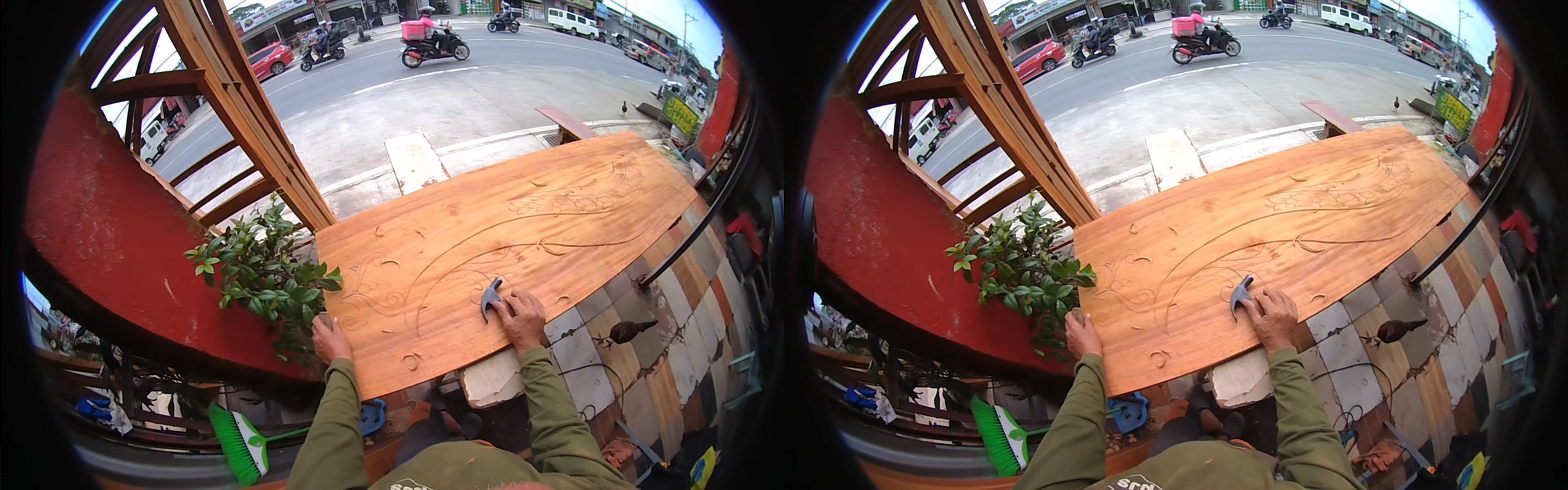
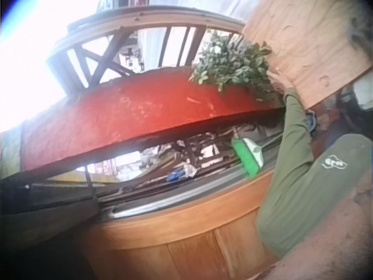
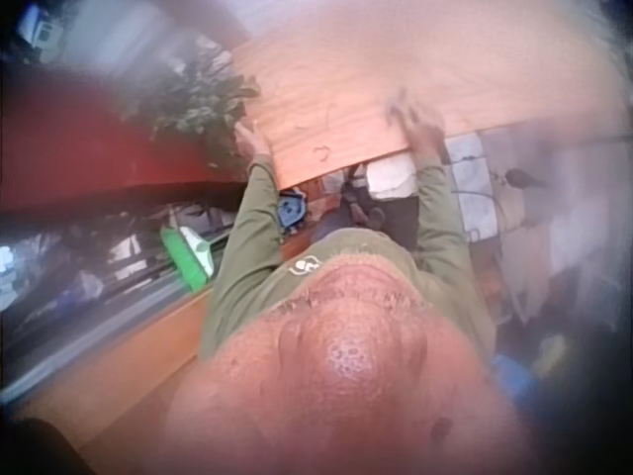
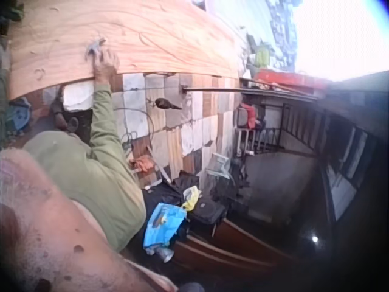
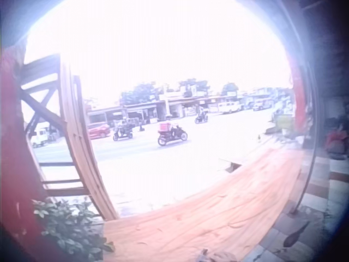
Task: The person carves decorative patterns into a large wooden board using a chisel and hammer, while an observer stands nearby.
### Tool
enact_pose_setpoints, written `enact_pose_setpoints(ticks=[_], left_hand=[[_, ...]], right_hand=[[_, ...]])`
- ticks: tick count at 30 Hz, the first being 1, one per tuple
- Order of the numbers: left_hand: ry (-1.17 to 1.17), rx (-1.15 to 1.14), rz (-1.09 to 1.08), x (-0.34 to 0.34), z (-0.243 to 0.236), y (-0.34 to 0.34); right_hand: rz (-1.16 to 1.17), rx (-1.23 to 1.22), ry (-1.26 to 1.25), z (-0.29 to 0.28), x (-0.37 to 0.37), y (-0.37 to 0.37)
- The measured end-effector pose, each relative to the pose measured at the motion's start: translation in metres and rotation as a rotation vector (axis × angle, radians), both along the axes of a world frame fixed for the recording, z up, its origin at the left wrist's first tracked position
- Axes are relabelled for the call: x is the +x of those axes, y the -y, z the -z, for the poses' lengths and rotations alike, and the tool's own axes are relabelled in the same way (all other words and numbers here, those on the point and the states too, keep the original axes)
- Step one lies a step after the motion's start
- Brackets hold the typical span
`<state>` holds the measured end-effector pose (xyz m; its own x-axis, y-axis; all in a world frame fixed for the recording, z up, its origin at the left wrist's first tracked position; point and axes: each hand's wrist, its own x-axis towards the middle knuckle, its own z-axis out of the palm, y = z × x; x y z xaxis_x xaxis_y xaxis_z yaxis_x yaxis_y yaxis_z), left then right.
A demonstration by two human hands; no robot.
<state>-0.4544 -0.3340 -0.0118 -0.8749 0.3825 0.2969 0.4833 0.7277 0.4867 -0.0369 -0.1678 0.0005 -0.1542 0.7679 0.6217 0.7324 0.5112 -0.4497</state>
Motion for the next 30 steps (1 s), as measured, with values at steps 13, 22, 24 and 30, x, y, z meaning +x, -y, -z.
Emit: enact_pose_setpoints(ticks=[13,22,24,30], left_hand=[[-0.055,0.025,0.061,-0.014,-0.007,-0.021],[0.024,-0.045,0.009,-0.006,-0.003,-0.011],[0.029,-0.046,0.007,-0.004,-0.002,-0.013],[0.015,0.017,0.062,-0.015,0.004,-0.008]], right_hand=[[-0.163,-0.125,0.047,-0.014,0.007,-0.029],[-0.322,-0.334,0.058,-0.002,0.025,-0.029],[-0.314,-0.332,0.049,0.000,0.029,-0.029],[-0.325,-0.291,0.063,0.000,0.022,-0.030]])
